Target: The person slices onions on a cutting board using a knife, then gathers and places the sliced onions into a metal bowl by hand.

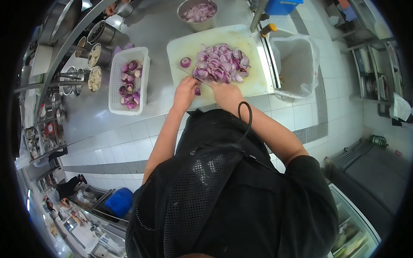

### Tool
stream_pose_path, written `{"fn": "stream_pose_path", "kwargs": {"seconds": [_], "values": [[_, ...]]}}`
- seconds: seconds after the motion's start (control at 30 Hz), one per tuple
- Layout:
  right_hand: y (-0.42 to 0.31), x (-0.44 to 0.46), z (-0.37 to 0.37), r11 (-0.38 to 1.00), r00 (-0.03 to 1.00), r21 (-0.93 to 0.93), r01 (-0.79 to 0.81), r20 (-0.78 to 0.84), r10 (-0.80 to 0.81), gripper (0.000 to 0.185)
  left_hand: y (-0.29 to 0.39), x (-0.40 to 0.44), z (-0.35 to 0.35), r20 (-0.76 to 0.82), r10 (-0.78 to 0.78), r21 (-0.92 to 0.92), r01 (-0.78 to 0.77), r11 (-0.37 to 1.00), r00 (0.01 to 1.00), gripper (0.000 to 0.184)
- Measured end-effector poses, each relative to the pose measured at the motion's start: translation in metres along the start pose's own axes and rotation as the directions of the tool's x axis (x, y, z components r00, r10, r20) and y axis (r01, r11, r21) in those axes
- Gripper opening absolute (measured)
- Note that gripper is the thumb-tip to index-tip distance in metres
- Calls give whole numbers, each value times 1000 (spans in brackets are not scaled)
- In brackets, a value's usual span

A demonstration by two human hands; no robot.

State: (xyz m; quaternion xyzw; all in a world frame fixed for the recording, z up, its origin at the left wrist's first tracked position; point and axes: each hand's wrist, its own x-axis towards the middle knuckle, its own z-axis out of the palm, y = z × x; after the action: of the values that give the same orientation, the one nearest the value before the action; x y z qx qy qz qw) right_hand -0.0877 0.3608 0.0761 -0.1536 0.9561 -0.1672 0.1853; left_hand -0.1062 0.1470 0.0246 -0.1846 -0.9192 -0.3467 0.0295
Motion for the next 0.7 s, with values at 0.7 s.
{"fn": "stream_pose_path", "kwargs": {"seconds": [0.7], "values": [[12,22,25,994,991,22,109,-81,-107,19,-21,-9,27,-180,127,85,-114,990,975,20]]}}
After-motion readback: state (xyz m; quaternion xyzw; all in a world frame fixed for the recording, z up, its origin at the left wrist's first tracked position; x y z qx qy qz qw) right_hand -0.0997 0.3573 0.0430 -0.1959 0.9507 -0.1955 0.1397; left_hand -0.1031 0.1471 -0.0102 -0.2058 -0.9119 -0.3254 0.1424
